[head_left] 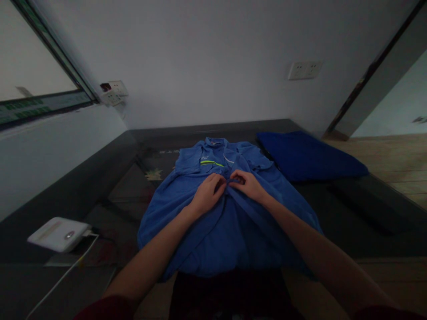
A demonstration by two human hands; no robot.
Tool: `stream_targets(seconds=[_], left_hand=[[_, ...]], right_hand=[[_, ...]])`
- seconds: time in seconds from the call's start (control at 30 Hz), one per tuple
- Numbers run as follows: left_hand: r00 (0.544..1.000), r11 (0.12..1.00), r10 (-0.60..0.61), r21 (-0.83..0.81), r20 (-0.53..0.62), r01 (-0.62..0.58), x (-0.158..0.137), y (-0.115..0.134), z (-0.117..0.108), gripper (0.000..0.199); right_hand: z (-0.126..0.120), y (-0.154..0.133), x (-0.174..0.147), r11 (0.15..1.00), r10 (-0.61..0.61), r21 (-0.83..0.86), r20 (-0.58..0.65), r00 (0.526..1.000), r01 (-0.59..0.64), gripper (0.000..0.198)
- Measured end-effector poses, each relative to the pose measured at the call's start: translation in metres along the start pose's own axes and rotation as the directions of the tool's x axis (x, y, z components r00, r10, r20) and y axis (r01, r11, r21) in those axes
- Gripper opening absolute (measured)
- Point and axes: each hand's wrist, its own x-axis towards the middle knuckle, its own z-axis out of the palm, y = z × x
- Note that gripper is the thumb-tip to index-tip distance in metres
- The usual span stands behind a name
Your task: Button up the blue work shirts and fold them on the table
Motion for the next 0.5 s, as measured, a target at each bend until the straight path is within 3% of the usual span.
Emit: stream_targets(seconds=[0.07,0.2,0.3,0.4,0.5], left_hand=[[0.999,1.0,0.001,0.018,0.032,-0.002,-0.001,-0.003,0.003,0.023],[0.98,0.987,0.0,0.16,0.2,-0.033,-0.005,-0.008,0.01,0.039],[0.958,0.969,-0.022,0.243,0.286,-0.051,-0.008,-0.007,0.013,0.032],[0.956,0.972,-0.032,0.232,0.293,-0.039,-0.008,-0.006,0.016,0.019],[0.98,0.995,-0.019,0.103,0.198,-0.002,-0.005,-0.005,0.016,0.012]], right_hand=[[-0.005,-0.001,0.001,1.0,0.019,0.025,-0.076,0.997,-0.017,0.017],[-0.019,-0.006,0.005,0.991,0.05,0.135,-0.231,0.972,-0.018,0.023],[-0.032,-0.013,0.006,0.976,0.087,0.217,-0.318,0.944,-0.017,0.027],[-0.049,-0.019,0.004,0.949,0.139,0.314,-0.371,0.918,-0.017,0.031],[-0.075,-0.017,-0.002,0.918,0.193,0.395,-0.453,0.87,0.002,0.032]])
